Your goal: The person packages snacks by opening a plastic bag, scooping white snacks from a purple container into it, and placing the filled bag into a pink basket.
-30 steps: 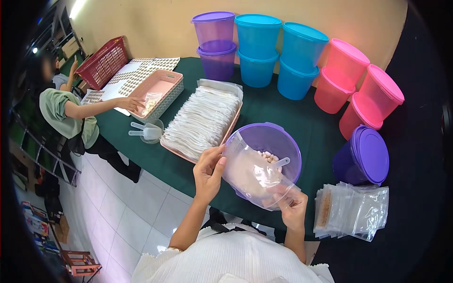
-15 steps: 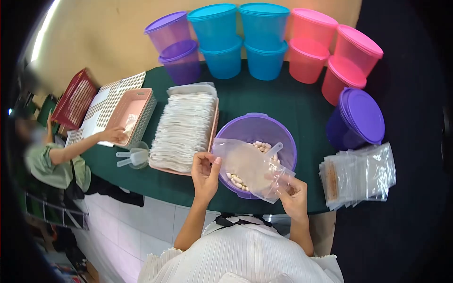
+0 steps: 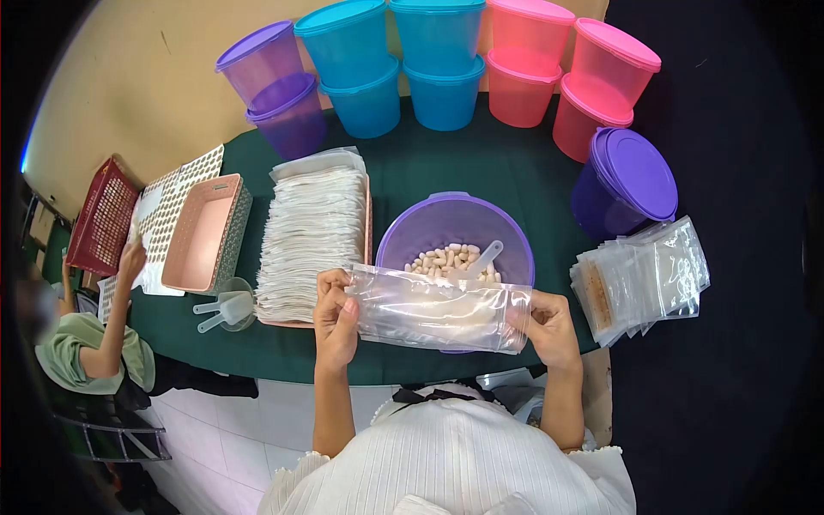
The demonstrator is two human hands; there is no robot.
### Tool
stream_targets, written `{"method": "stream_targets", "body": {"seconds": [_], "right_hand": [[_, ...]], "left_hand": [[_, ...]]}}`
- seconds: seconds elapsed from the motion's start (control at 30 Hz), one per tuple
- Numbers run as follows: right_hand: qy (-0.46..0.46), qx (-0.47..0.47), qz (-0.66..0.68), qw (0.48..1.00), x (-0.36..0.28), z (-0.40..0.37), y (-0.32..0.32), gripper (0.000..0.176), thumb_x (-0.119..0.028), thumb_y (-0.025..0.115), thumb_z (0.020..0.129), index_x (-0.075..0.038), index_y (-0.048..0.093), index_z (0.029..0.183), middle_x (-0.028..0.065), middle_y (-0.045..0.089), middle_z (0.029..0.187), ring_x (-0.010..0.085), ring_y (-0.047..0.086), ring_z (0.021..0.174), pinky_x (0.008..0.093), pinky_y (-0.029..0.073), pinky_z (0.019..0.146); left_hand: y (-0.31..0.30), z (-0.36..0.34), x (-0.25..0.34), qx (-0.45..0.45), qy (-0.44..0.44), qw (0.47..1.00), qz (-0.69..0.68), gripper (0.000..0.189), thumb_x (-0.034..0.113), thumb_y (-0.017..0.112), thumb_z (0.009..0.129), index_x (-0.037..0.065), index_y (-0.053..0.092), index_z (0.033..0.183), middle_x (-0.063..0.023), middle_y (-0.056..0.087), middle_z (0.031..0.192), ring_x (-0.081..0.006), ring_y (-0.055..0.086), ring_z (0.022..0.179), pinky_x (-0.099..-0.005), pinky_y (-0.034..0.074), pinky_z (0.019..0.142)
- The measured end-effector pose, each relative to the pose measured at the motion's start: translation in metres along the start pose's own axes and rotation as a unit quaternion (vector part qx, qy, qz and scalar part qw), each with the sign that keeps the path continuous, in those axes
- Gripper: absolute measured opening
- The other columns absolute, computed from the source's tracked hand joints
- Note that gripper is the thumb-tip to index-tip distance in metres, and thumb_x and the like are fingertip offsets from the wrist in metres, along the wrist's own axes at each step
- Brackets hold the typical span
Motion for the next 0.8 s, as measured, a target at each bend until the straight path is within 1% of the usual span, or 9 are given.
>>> {"method": "stream_targets", "body": {"seconds": [0.17, 0.23, 0.33, 0.4, 0.5, 0.57, 0.7, 0.77, 0.8], "right_hand": [[0.043, 0.01, 0.033, 0.999, 0.0, 0.004, 0.006, 0.019, 0.002, 0.055, 0.077, 0.006, 0.058, 0.096, 0.004, 0.058, 0.065, 0.0053, 0.048, 0.047, 0.0174, 0.039, 0.04], [0.043, 0.02, 0.031, 0.998, -0.002, 0.005, 0.012, 0.02, 0.002, 0.054, 0.078, 0.007, 0.058, 0.097, 0.0042, 0.058, 0.066, 0.0054, 0.049, 0.047, 0.0178, 0.04, 0.04], [0.065, -0.017, -0.018, 0.998, 0.003, 0.0, 0.034, 0.026, 0.001, 0.052, 0.08, 0.006, 0.054, 0.105, 0.005, 0.06, 0.071, 0.006, 0.053, 0.056, 0.0188, 0.043, 0.045], [0.083, -0.063, -0.018, 0.994, -0.008, 0.0, 0.053, 0.027, 0.0, 0.052, 0.08, 0.005, 0.054, 0.107, 0.0045, 0.059, 0.07, 0.0056, 0.054, 0.057, 0.0186, 0.044, 0.046], [0.117, -0.081, -0.019, 0.99, -0.003, 0.001, 0.069, 0.031, 0.002, 0.053, 0.079, 0.002, 0.053, 0.11, 0.003, 0.058, 0.064, 0.0028, 0.049, 0.054, 0.0175, 0.041, 0.047], [0.142, -0.134, -0.025, 0.981, 0.004, -0.001, 0.078, 0.032, 0.002, 0.053, 0.079, 0.001, 0.053, 0.111, 0.003, 0.058, 0.065, 0.0029, 0.05, 0.054, 0.0168, 0.042, 0.049], [0.03, -0.293, -0.222, 0.93, -0.015, 0.024, 0.072, 0.032, -0.016, 0.052, 0.082, -0.002, 0.053, 0.111, 0.0084, 0.06, 0.075, 0.013, 0.055, 0.067, 0.0281, 0.044, 0.061], [-0.165, -0.265, -0.463, 0.829, -0.015, 0.052, 0.057, 0.034, -0.022, 0.051, 0.081, -0.005, 0.054, 0.109, 0.0131, 0.057, 0.09, 0.0216, 0.052, 0.088, 0.0358, 0.039, 0.077], [-0.142, -0.291, -0.552, 0.769, -0.002, 0.065, 0.053, 0.035, -0.022, 0.052, 0.079, -0.004, 0.053, 0.108, 0.0149, 0.055, 0.097, 0.0241, 0.048, 0.096, 0.0354, 0.035, 0.083]], "left_hand": [[-0.007, 0.001, -0.008, -0.089, -0.061, 0.991, 0.076, 0.016, 0.016, 0.057, 0.079, 0.005, 0.047, 0.074, -0.0072, 0.037, 0.105, -0.018, 0.039, 0.095, -0.0292, 0.031, 0.083], [-0.012, 0.005, 0.024, 0.05, 0.059, 0.961, 0.265, 0.037, 0.025, 0.067, 0.071, 0.004, 0.046, 0.093, -0.0094, 0.037, 0.113, -0.0229, 0.038, 0.107, -0.036, 0.032, 0.09], [0.036, -0.004, 0.085, -0.029, 0.154, 0.917, 0.367, 0.075, 0.036, 0.076, 0.056, 0.004, 0.04, 0.113, -0.0116, 0.034, 0.121, -0.0272, 0.035, 0.114, -0.0491, 0.022, 0.097], [0.079, -0.019, 0.078, -0.243, 0.135, 0.866, 0.416, 0.095, 0.039, 0.08, 0.044, 0.003, 0.037, 0.121, -0.0131, 0.038, 0.119, -0.0285, 0.039, 0.111, -0.059, 0.011, 0.097], [0.071, -0.023, 0.055, -0.21, 0.11, 0.881, 0.41, 0.099, 0.039, 0.079, 0.043, 0.003, 0.035, 0.124, -0.0135, 0.043, 0.114, -0.0296, 0.043, 0.106, -0.0651, 0.001, 0.094], [0.062, -0.028, 0.052, -0.212, 0.091, 0.88, 0.415, 0.1, 0.04, 0.081, 0.04, 0.002, 0.037, 0.121, -0.0117, 0.048, 0.114, -0.0304, 0.046, 0.103, -0.0552, 0.012, 0.099], [0.042, -0.035, 0.04, -0.195, 0.049, 0.935, 0.292, 0.096, 0.03, 0.084, 0.036, 0.001, 0.042, 0.117, -0.014, 0.049, 0.107, -0.0272, 0.048, 0.097, -0.0355, 0.037, 0.084], [0.032, -0.037, 0.038, -0.177, 0.037, 0.952, 0.248, 0.095, 0.028, 0.083, 0.04, 0.002, 0.04, 0.12, -0.0167, 0.047, 0.108, -0.03, 0.046, 0.102, -0.0381, 0.037, 0.085], [0.031, -0.039, 0.037, -0.177, 0.036, 0.952, 0.249, 0.095, 0.028, 0.083, 0.04, 0.002, 0.04, 0.12, -0.0167, 0.047, 0.108, -0.03, 0.046, 0.102, -0.0381, 0.037, 0.085]]}}
Point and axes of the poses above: each hand's wrist, its own z-axis towards the middle knuckle, its own y-axis out of the palm, x = y × z, the point moved 6 cm from there along z, towards the middle knuckle
